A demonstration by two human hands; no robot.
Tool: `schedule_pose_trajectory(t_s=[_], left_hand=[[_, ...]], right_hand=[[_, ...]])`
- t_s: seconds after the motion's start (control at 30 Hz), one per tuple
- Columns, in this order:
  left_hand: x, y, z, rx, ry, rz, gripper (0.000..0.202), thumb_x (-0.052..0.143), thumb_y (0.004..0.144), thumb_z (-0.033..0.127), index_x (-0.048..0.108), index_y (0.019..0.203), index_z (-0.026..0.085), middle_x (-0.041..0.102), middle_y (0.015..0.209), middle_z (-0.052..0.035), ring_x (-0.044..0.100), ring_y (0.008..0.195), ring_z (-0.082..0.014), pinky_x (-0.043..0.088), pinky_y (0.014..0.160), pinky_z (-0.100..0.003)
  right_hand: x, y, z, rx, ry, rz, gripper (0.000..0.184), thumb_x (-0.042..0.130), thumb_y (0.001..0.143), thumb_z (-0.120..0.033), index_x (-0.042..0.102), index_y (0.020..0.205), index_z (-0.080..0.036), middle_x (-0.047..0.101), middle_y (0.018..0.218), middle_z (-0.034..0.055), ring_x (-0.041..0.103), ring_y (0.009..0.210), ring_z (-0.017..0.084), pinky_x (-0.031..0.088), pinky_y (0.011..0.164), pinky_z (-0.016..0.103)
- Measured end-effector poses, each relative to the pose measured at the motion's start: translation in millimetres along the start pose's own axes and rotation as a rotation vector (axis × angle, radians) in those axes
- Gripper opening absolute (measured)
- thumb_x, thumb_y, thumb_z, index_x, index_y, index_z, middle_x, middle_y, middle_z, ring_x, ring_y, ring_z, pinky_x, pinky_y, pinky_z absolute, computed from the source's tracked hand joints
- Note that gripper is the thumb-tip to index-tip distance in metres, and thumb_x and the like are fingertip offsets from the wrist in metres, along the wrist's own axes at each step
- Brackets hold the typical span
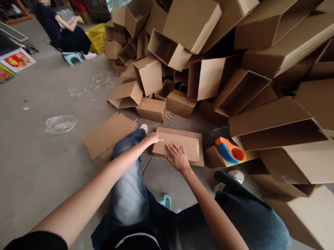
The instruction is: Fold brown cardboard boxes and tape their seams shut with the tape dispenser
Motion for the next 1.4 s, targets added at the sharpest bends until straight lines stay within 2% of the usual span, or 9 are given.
schedule_pose_trajectory(t_s=[0.2, 0.33, 0.5, 0.6, 0.7, 0.8, 0.93, 1.13, 1.4], left_hand=[[-0.8, -11.6, 4.0, -0.057, 0.084, 0.022, 0.069, 0.061, 0.075, 0.052, 0.049, 0.131, 0.013, 0.049, 0.133, -0.0192, 0.048, 0.122, -0.0304, 0.041, 0.097, -0.035], [0.7, -16.6, 0.4, -0.06, 0.099, 0.043, 0.063, 0.054, 0.078, 0.055, 0.052, 0.127, 0.015, 0.052, 0.13, -0.0188, 0.049, 0.121, -0.029, 0.043, 0.093, -0.034], [5.0, -11.3, -6.9, -0.091, 0.062, 0.086, 0.065, 0.056, 0.073, 0.061, 0.058, 0.12, 0.016, 0.056, 0.126, -0.0182, 0.053, 0.117, -0.0284, 0.044, 0.089, -0.031], [8.8, -10.2, -8.9, -0.116, 0.033, 0.103, 0.061, 0.056, 0.074, 0.06, 0.06, 0.116, 0.016, 0.058, 0.123, -0.0184, 0.054, 0.116, -0.0286, 0.044, 0.087, -0.03], [14.9, -14.0, -6.9, -0.11, 0.0, 0.123, 0.062, 0.052, 0.075, 0.063, 0.06, 0.116, 0.016, 0.06, 0.121, -0.0183, 0.054, 0.116, -0.029, 0.044, 0.087, -0.031], [22.0, -20.7, 0.1, -0.09, -0.026, 0.145, 0.073, 0.047, 0.073, 0.071, 0.057, 0.119, 0.015, 0.058, 0.122, -0.0198, 0.052, 0.117, -0.031, 0.044, 0.088, -0.033], [28.0, -27.3, 11.9, -0.115, -0.093, 0.156, 0.101, 0.056, 0.058, 0.078, 0.044, 0.13, 0.009, 0.053, 0.127, -0.0248, 0.049, 0.119, -0.0349, 0.043, 0.091, -0.036], [32.3, -18.5, 20.9, -0.194, -0.217, 0.176, 0.128, 0.066, 0.045, 0.077, 0.02, 0.138, 0.002, 0.04, 0.136, -0.0292, 0.044, 0.123, -0.0376, 0.044, 0.093, -0.038], [39.1, -6.7, 29.8, -0.243, -0.297, 0.197, 0.139, 0.076, 0.032, 0.071, 0.015, 0.138, 0.004, 0.022, 0.143, -0.0318, 0.032, 0.129, -0.0423, 0.04, 0.097, -0.043]], right_hand=[[-9.0, 2.5, -5.6, 0.074, -0.011, 0.003, 0.054, 0.034, 0.092, -0.042, 0.028, 0.143, -0.026, 0.043, 0.141, 0.0047, 0.036, 0.127, 0.027, 0.021, 0.108, 0.049], [-19.4, -4.1, 5.9, 0.117, 0.004, -0.028, 0.049, 0.034, 0.093, -0.037, 0.033, 0.141, -0.026, 0.044, 0.139, 0.0047, 0.043, 0.122, 0.022, 0.028, 0.106, 0.04], [-22.2, -24.5, 28.2, 0.283, 0.066, -0.162, 0.053, 0.03, 0.094, -0.044, 0.027, 0.143, -0.025, 0.03, 0.148, 0.0053, 0.029, 0.135, 0.022, 0.029, 0.105, 0.045], [-18.4, -38.4, 47.8, 0.459, 0.07, -0.183, 0.059, 0.03, 0.093, -0.047, 0.023, 0.145, -0.019, 0.022, 0.151, 0.0102, 0.022, 0.138, 0.025, 0.025, 0.106, 0.051], [-17.7, -49.2, 74.9, 0.777, 0.073, -0.125, 0.06, 0.033, 0.092, -0.04, 0.026, 0.143, -0.009, 0.025, 0.147, 0.0211, 0.03, 0.134, 0.032, 0.019, 0.104, 0.059], [-17.9, -50.9, 94.4, 0.888, 0.288, -0.086, 0.058, 0.033, 0.092, -0.042, 0.031, 0.14, -0.009, 0.039, 0.14, 0.023, 0.042, 0.126, 0.033, 0.032, 0.1, 0.053], [-14.5, -42.2, 96.1, 0.926, 0.594, 0.033, 0.047, 0.038, 0.09, -0.048, 0.047, 0.125, -0.017, 0.063, 0.114, 0.0125, 0.06, 0.106, 0.022, 0.045, 0.087, 0.031], [-11.5, -34.7, 87.5, 1.078, 0.606, 0.037, 0.061, 0.054, 0.073, -0.066, 0.05, 0.112, -0.019, 0.063, 0.11, 0.0137, 0.06, 0.103, 0.024, 0.045, 0.084, 0.03], [-16.2, -18.9, 83.4, 1.186, 0.668, -0.047, 0.091, 0.054, 0.061, -0.078, 0.043, 0.12, -0.01, 0.053, 0.124, 0.0246, 0.051, 0.117, 0.033, 0.04, 0.094, 0.039]])
Point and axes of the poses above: each hand's wrist, its own y-axis towards the middle knuckle, its own x-axis out of the palm, z = x × y, the point moved 1 cm from there along y, towards the middle knuckle
